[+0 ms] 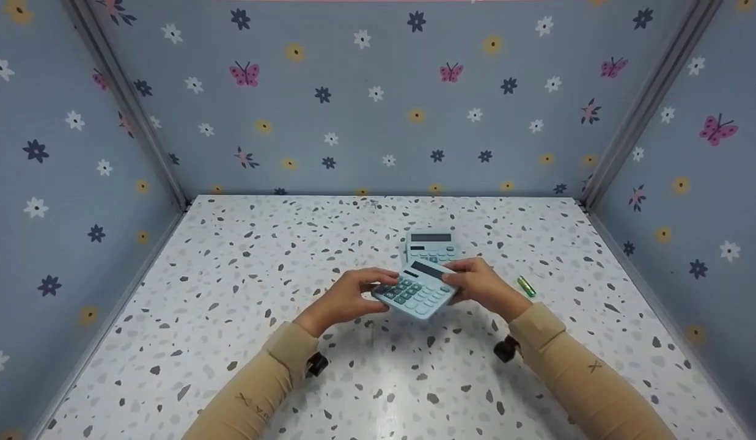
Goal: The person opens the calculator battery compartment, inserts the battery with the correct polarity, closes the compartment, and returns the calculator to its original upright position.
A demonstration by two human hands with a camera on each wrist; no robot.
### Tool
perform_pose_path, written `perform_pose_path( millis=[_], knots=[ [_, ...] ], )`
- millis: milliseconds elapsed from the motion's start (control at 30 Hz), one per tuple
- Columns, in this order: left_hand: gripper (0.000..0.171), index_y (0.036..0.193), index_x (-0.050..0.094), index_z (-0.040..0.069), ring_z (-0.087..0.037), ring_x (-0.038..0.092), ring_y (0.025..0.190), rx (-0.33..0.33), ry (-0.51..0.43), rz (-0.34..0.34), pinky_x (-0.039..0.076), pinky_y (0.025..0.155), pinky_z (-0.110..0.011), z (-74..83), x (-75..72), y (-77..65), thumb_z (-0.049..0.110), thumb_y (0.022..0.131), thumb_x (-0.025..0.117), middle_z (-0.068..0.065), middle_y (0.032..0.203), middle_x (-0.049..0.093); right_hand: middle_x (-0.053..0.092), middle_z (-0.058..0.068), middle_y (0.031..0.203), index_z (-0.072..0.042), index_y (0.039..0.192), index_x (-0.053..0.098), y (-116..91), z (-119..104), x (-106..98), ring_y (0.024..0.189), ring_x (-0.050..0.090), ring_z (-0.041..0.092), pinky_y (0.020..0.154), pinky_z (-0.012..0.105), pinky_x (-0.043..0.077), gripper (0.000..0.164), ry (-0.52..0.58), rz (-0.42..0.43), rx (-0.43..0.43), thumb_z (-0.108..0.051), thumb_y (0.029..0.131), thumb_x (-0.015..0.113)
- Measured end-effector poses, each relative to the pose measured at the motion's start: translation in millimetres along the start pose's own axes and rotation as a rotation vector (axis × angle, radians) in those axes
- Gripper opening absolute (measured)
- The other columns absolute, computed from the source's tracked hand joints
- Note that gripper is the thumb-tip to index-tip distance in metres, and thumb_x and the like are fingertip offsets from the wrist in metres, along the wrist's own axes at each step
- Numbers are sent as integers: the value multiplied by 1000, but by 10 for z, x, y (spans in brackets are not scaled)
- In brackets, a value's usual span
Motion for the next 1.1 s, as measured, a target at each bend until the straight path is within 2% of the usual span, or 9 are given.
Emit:
perform_pose_path(
  millis=[233, 400, 567, 667, 733, 867, 967, 1100],
  knots=[
    [34, 128, 78, 2, -35, 66, 137, 16, 37, -18, 58, 111, -36, 1, 5, -21, -1, 95, 80, -17, 146, 70, 70, 27, 138, 9, 152, 54, -7, 15, 1, 98, 79, 22, 77, 36, 68, 47, 19, -21, 1, -5, 108, 60],
    [33, 128, 78, 2, -36, 67, 135, -36, -37, -17, 61, 105, -29, -7, 8, -27, -1, 95, 79, -18, 145, 70, 68, 29, 142, 7, 151, 55, -37, 9, -8, 95, 79, 21, 76, 35, 67, 46, 26, -24, -28, -11, 109, 61],
    [33, 133, 76, 2, -37, 73, 124, -61, -122, 14, 63, 101, -33, -1, -23, -43, 5, 100, 76, -20, 137, 74, 74, 19, 125, 13, 148, 54, -65, -11, -24, 91, 79, 20, 81, 35, 68, 48, 95, -49, -70, -21, 113, 57],
    [32, 133, 75, 2, -32, 75, 121, -64, -156, 46, 64, 100, -35, -1, -53, -55, 9, 102, 74, -19, 133, 76, 76, 11, 114, 14, 149, 51, -80, -22, -36, 88, 79, 19, 82, 34, 68, 52, 155, -95, -105, -26, 116, 51],
    [31, 133, 74, 2, -27, 76, 120, -73, -187, 60, 64, 100, -36, -3, -70, -59, 10, 103, 73, -18, 134, 76, 78, 8, 109, 12, 151, 50, -89, -30, -43, 87, 78, 17, 83, 33, 67, 52, 192, -134, -135, -28, 118, 47],
    [33, 136, 70, -2, -26, 75, 122, -91, -278, 82, 64, 101, -40, -10, -93, -43, 9, 105, 70, -21, 138, 73, 80, 7, 102, -3, 142, 61, -101, -56, -45, 87, 78, 18, 82, 34, 67, 36, 267, -177, -178, -25, 118, 45],
    [35, 138, 66, -5, -32, 74, 126, -112, -340, 100, 64, 102, -43, -14, -106, -31, 9, 106, 68, -24, 142, 70, 78, 7, 98, -8, 133, 64, -101, -76, -31, 85, 77, 18, 81, 33, 67, 25, 248, -153, -200, -17, 115, 49],
    [36, 141, 63, -4, -36, 72, 129, -141, -379, 134, 64, 102, -45, 0, -112, -33, 11, 108, 66, -25, 145, 67, 73, 5, 96, -4, 131, 63, -90, -85, -17, 81, 72, 16, 76, 31, 65, 22, 138, -76, -229, -11, 112, 56]
  ],
)
Point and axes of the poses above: each hand's wrist, its own y-axis towards the middle knuckle, its own x-axis out of the palm, z = x × y, the point moved 1 cm from there along y, towards the middle knuckle
